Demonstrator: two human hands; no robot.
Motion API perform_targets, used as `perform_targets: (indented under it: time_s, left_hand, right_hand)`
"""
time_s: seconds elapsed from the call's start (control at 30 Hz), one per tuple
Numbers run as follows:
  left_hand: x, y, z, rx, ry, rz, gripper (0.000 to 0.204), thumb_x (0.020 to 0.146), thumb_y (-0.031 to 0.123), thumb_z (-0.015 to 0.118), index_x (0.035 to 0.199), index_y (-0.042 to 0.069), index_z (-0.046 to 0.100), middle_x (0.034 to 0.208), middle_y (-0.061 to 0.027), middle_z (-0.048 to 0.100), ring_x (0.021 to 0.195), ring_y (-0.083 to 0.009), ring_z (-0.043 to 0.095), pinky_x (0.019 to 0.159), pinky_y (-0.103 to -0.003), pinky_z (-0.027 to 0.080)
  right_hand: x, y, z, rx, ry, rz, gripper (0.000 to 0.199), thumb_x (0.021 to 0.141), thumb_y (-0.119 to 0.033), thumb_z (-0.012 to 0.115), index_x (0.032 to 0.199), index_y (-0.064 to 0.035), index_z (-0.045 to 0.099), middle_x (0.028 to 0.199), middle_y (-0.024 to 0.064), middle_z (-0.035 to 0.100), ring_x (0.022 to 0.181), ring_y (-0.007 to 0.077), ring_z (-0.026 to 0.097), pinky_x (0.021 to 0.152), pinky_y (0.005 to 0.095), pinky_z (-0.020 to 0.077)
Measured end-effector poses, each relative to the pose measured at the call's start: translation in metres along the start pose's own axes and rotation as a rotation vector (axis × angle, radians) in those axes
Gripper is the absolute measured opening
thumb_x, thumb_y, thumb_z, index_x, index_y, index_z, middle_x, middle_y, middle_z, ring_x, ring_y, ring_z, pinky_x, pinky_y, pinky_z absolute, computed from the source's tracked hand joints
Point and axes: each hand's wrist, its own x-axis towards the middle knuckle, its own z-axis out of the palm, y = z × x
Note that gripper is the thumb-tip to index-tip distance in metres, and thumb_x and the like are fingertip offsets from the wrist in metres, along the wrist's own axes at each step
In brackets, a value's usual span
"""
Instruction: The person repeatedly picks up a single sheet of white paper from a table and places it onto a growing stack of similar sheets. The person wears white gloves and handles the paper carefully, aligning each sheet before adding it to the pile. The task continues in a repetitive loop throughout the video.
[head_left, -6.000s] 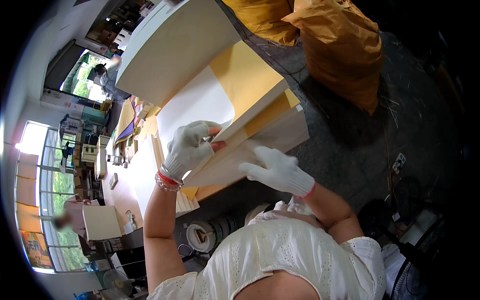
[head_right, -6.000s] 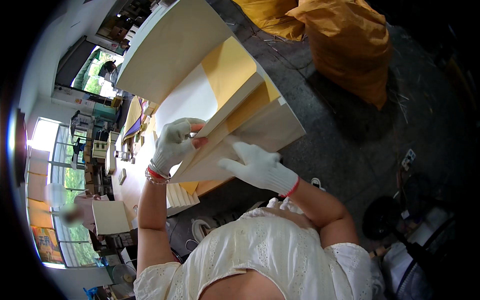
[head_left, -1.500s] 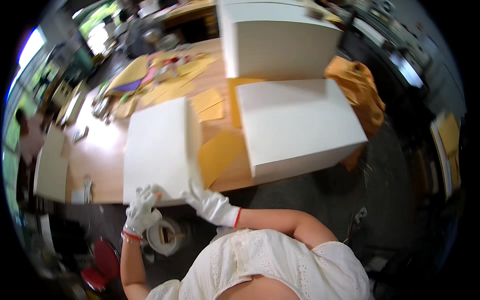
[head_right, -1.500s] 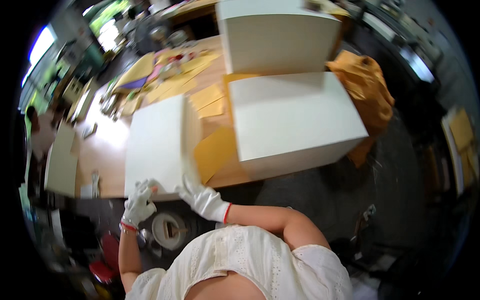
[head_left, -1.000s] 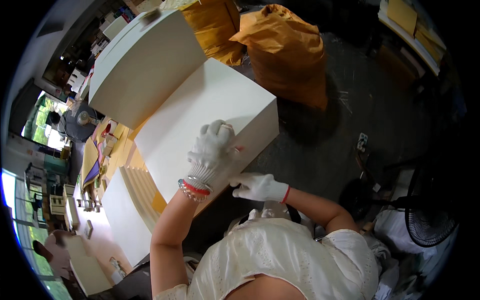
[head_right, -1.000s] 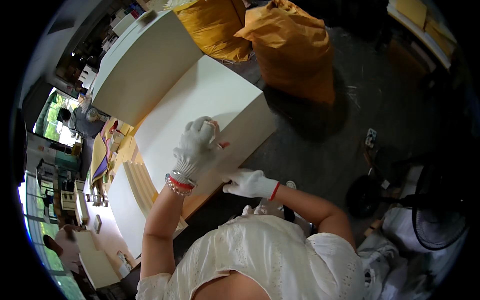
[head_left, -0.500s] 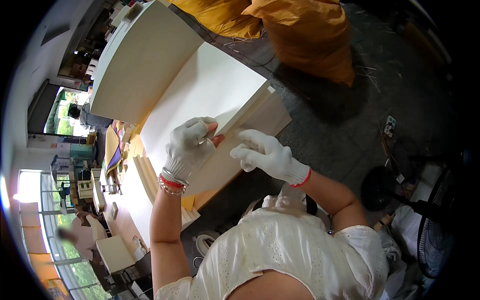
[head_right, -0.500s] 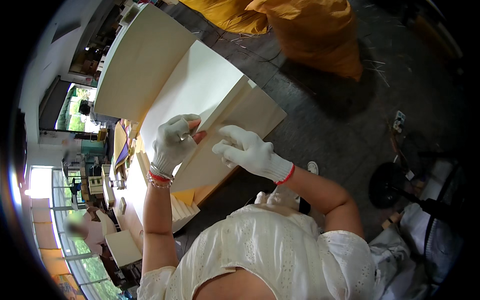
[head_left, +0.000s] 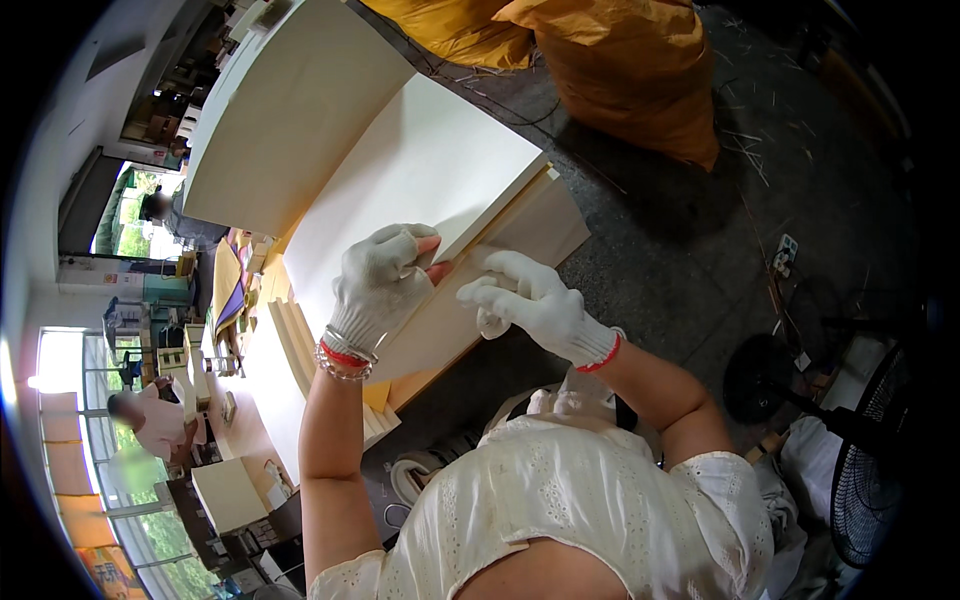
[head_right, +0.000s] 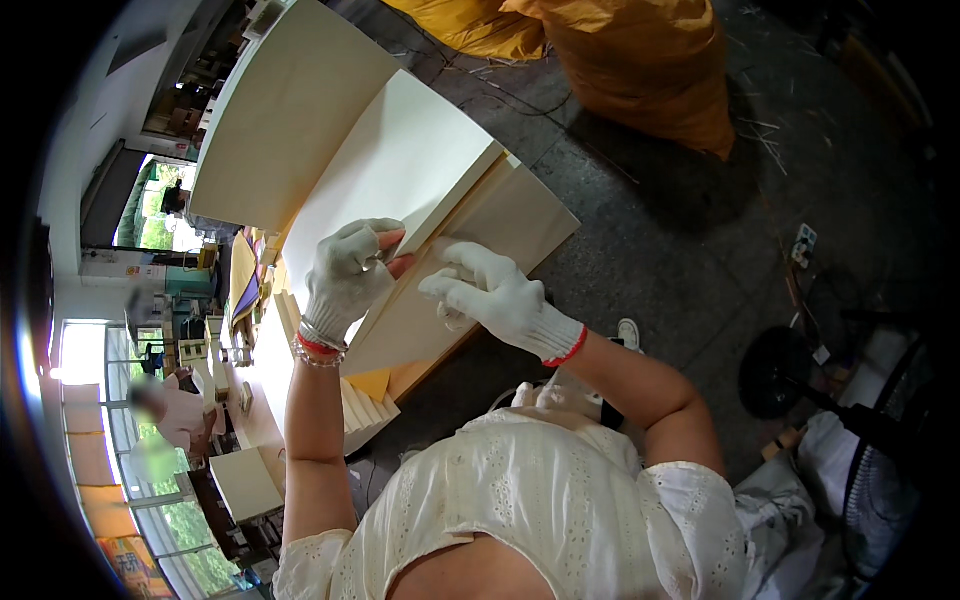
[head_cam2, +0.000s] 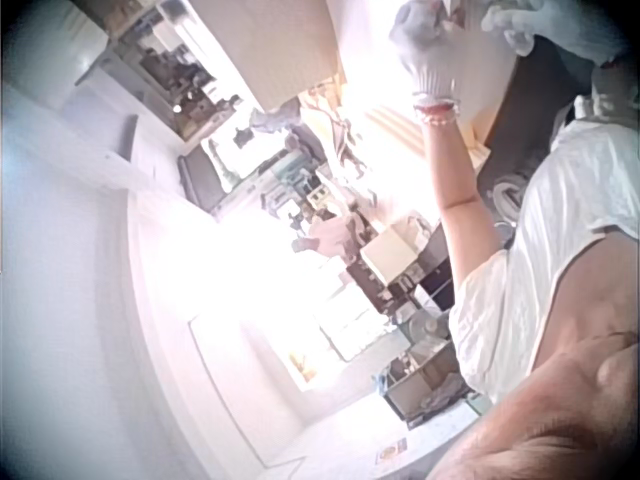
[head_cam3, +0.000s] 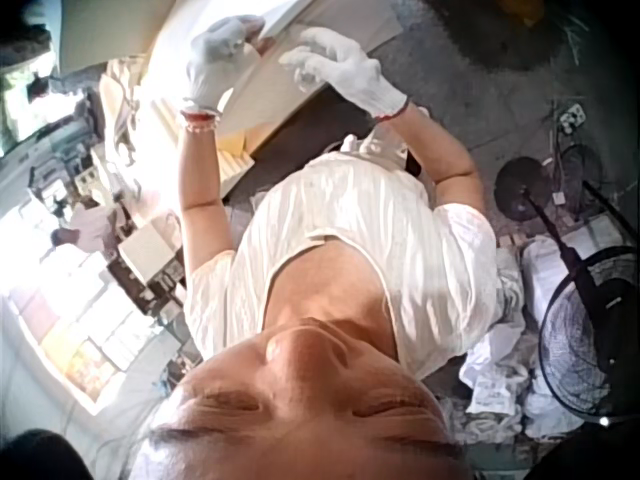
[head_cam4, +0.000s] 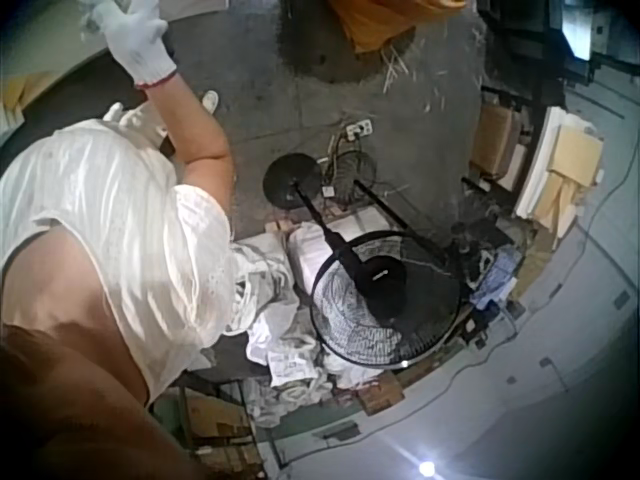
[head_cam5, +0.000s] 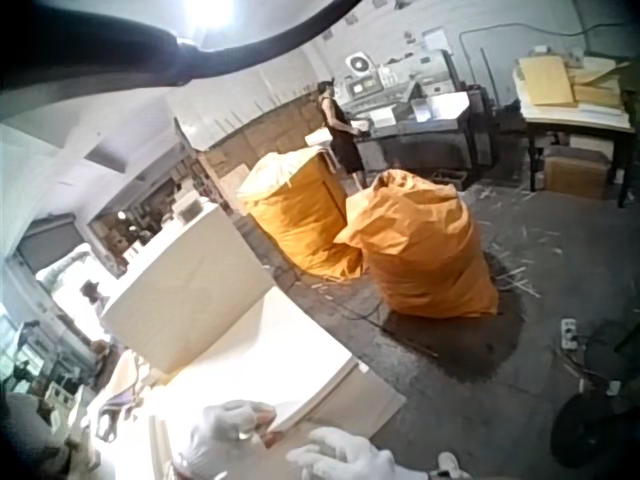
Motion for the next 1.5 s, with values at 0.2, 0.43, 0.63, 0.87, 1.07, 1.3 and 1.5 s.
perform_targets:
  time_s: [0.2,0.43,0.63,0.87,1.07,1.3,1.5]
  left_hand:
    - [-0.007,0.003,0.0,0.198,0.134,0.084,0.035,0.068,0.007,0.079,0.101,0.005,0.067,0.094,-0.0113,0.07,0.078,-0.0238,0.069,0.065,-0.031,0.056]
    - [-0.022,0.001,0.013,0.407,0.237,0.07,0.053,0.074,0.013,0.07,0.124,0.009,0.051,0.113,-0.0142,0.06,0.086,-0.0319,0.065,0.069,-0.039,0.055]
    - [-0.029,0.004,-0.073,0.395,0.449,-0.128,0.026,0.075,0.008,0.066,0.101,0.008,0.064,0.074,-0.0176,0.062,0.071,-0.0358,0.063,0.061,-0.045,0.05]
    - [-0.155,-0.061,-0.127,-0.339,1.281,-0.036,0.021,0.086,0.011,0.074,0.096,0.004,0.057,0.087,-0.0025,0.062,0.073,-0.0082,0.055,0.064,-0.023,0.045]
    - [-0.211,-0.109,-0.159,-0.771,1.445,0.064,0.03,0.088,0.008,0.066,0.116,0.002,0.056,0.108,-0.0082,0.063,0.096,-0.02,0.063,0.083,-0.033,0.054]
    - [-0.247,-0.108,-0.202,-0.583,1.647,-0.037,0.031,0.086,0.007,0.068,0.115,0.001,0.056,0.101,-0.0073,0.064,0.091,-0.0176,0.063,0.078,-0.029,0.052]
    - [-0.228,-0.051,-0.145,0.312,1.498,-0.085,0.039,0.079,0.01,0.073,0.115,0.001,0.058,0.118,-0.0194,0.059,0.099,-0.0273,0.059,0.082,-0.036,0.05]
  right_hand:
    - [-0.006,-0.025,0.007,-0.148,0.066,-0.082,0.045,0.092,-0.01,0.056,0.132,0.0071,0.043,0.083,0.0088,0.065,0.063,0.01,0.06,0.057,0.0241,0.051]
    - [0.013,-0.045,0.036,-0.052,-0.16,0.08,0.051,0.089,-0.006,0.049,0.138,0.0055,0.038,0.081,0.0102,0.065,0.058,0.0106,0.056,0.054,0.0225,0.0479]
    - [0.042,-0.005,0.078,-0.642,-0.141,-0.519,0.043,0.085,-0.01,0.06,0.125,0.0035,0.052,0.084,0.0125,0.064,0.07,0.0201,0.06,0.062,0.0293,0.0485]
    - [0.058,0.079,0.176,-1.59,-0.589,-0.792,0.049,0.07,-0.026,0.072,0.107,0.0018,0.056,0.116,0.0168,0.052,0.111,0.0325,0.05,0.1,0.0471,0.0379]
    - [0.052,0.092,0.181,-1.601,-0.523,-0.967,0.055,0.063,-0.02,0.077,0.109,0.001,0.054,0.114,0.0144,0.051,0.111,0.0323,0.048,0.101,0.0516,0.0358]
    - [0.054,0.101,0.222,-1.432,-0.453,-0.724,0.076,0.072,-0.023,0.079,0.133,0.0007,0.04,0.126,0.0198,0.05,0.117,0.0371,0.049,0.101,0.0454,0.0407]
    - [0.092,0.199,0.287,-0.793,-0.415,-0.686,0.081,0.08,-0.026,0.075,0.143,0.0014,0.031,0.13,0.02,0.05,0.116,0.036,0.054,0.094,0.0403,0.0472]
